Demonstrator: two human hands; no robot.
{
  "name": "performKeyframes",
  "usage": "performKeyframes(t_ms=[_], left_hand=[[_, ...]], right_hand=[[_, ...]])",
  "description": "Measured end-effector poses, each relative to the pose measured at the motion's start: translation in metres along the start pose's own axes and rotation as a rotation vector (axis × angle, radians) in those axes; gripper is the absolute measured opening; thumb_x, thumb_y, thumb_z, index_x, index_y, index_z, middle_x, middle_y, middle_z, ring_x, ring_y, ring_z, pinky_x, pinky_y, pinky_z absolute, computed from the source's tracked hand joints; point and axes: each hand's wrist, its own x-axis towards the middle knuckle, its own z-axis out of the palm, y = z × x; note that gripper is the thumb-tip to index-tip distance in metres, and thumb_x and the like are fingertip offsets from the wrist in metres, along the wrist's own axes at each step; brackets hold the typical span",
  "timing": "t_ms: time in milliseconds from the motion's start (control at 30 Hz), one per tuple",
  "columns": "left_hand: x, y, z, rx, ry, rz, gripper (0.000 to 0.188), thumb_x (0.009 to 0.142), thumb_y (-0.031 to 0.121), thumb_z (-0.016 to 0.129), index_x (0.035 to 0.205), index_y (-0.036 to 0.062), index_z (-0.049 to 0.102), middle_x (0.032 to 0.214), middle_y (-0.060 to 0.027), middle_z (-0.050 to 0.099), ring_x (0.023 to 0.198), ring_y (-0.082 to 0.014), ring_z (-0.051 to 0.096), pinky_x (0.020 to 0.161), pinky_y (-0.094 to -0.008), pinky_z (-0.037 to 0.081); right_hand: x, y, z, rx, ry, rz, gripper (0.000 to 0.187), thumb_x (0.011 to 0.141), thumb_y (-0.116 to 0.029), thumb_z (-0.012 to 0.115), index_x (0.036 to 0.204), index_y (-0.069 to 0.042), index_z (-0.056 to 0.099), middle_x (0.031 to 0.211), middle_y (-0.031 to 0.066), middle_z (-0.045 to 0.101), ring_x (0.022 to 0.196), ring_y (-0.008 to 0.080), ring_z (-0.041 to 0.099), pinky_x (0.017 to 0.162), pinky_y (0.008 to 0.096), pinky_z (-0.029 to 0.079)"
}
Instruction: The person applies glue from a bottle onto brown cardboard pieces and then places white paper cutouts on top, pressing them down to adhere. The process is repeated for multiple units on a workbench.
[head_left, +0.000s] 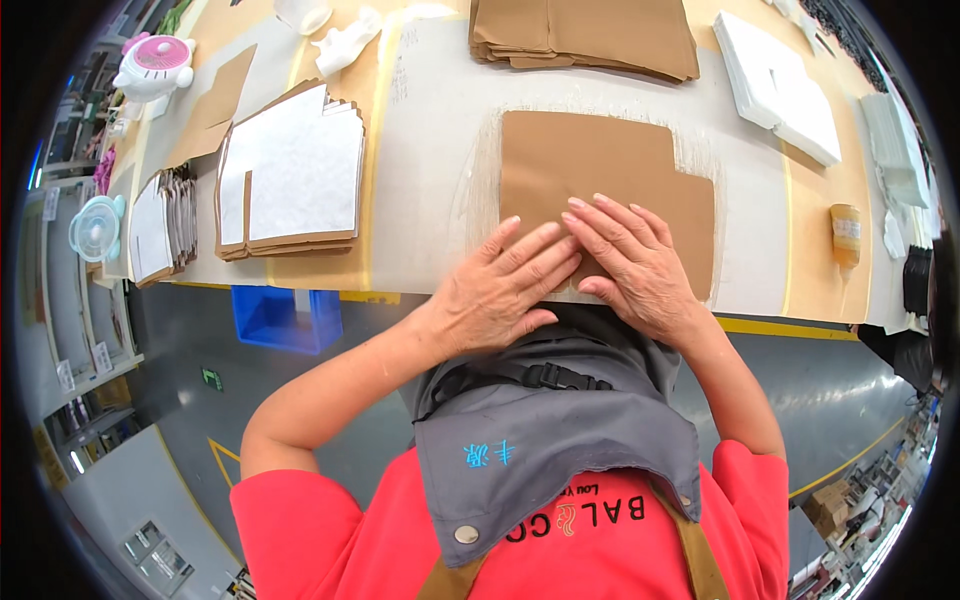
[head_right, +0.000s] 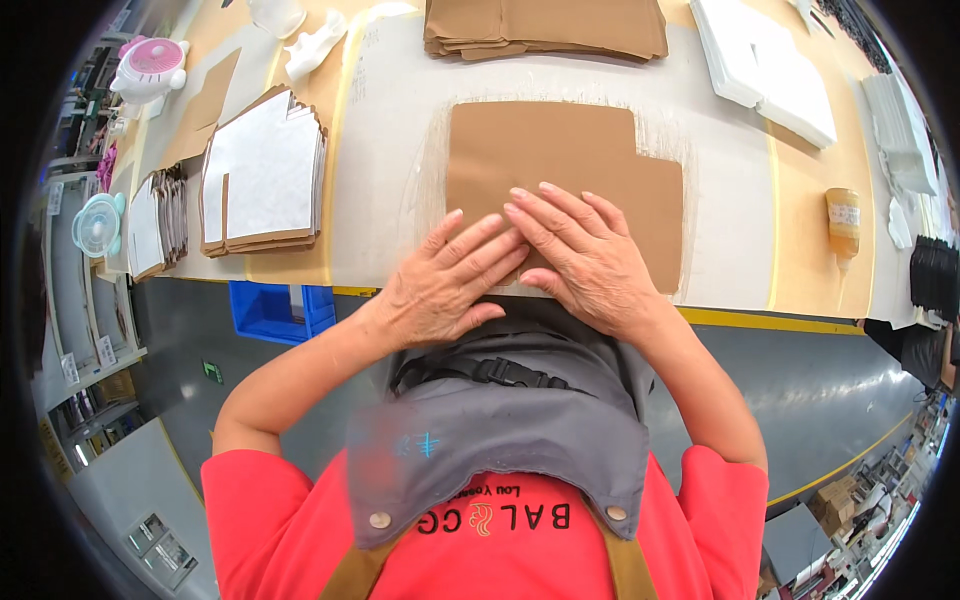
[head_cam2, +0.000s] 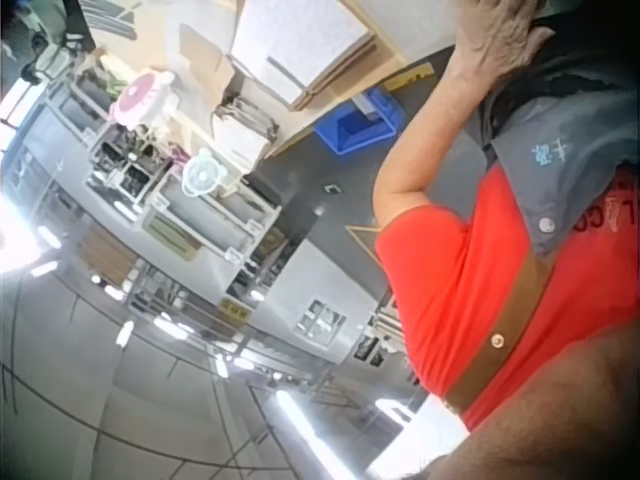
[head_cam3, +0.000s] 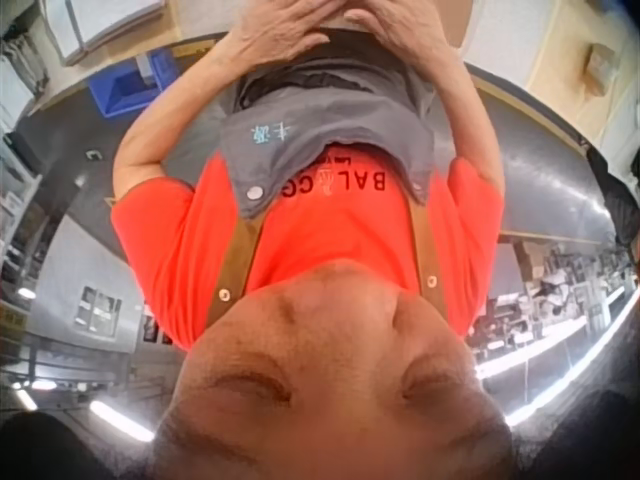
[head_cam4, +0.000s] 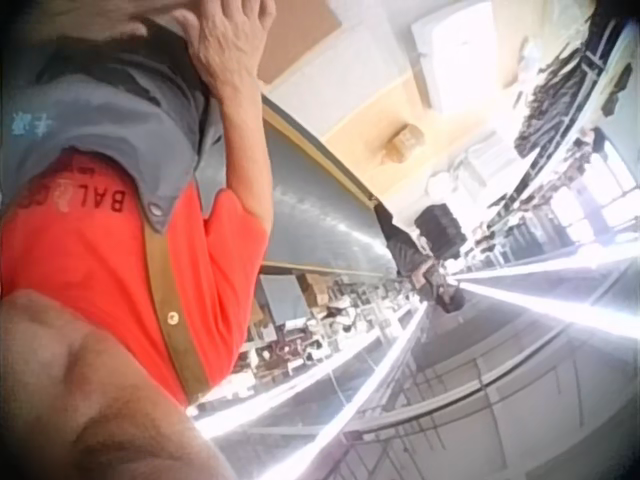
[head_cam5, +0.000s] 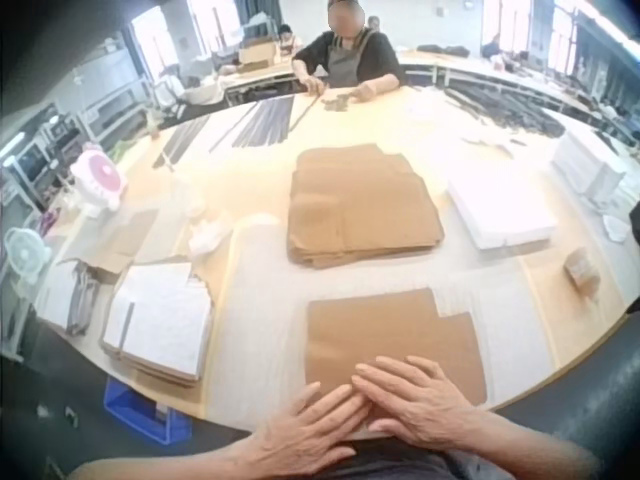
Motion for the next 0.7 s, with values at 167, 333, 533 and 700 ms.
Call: performKeyframes(t_ms=[167,333,533,700], left_hand=[[-0.004,0.003,0.009,-0.04,-0.027,-0.028,0.083,0.088,0.047,0.068,0.155,0.0098,0.037,0.16,-0.0076,0.034,0.151,-0.0236,0.027,0.125,-0.0475,0.017],[-0.012,0.001,0.011,0.048,-0.03,0.014,0.085,0.084,0.048,0.071,0.155,0.0169,0.038,0.162,-0.0035,0.033,0.151,-0.0247,0.027,0.125,-0.0495,0.016],[-0.023,0.006,0.003,0.097,-0.077,-0.012,0.081,0.084,0.047,0.071,0.154,0.0211,0.041,0.162,-0.0045,0.034,0.151,-0.0264,0.027,0.125,-0.0511,0.015],[-0.021,0.011,-0.023,-0.21,-0.092,-0.068,0.061,0.093,0.035,0.066,0.147,0.0127,0.05,0.155,-0.015,0.042,0.146,-0.031,0.038,0.123,-0.0509,0.02]], right_hand=[[0.003,0.009,0.001,-0.073,-0.126,-0.072,0.077,0.094,-0.066,0.043,0.153,-0.015,0.042,0.158,0.0016,0.041,0.148,0.0224,0.033,0.122,0.0468,0.019],[-0.006,0.018,-0.002,-0.135,-0.191,-0.138,0.085,0.091,-0.072,0.039,0.154,-0.014,0.042,0.159,0.0027,0.04,0.151,0.0261,0.028,0.125,0.0507,0.013],[-0.011,0.02,-0.003,-0.151,-0.205,-0.133,0.081,0.09,-0.072,0.04,0.154,-0.023,0.041,0.159,-0.0081,0.039,0.151,0.0233,0.026,0.12,0.0673,0.006],[-0.017,0.019,-0.001,-0.171,-0.197,-0.132,0.076,0.088,-0.072,0.042,0.153,-0.033,0.042,0.159,-0.0094,0.038,0.152,0.0258,0.024,0.119,0.0702,0.004]])
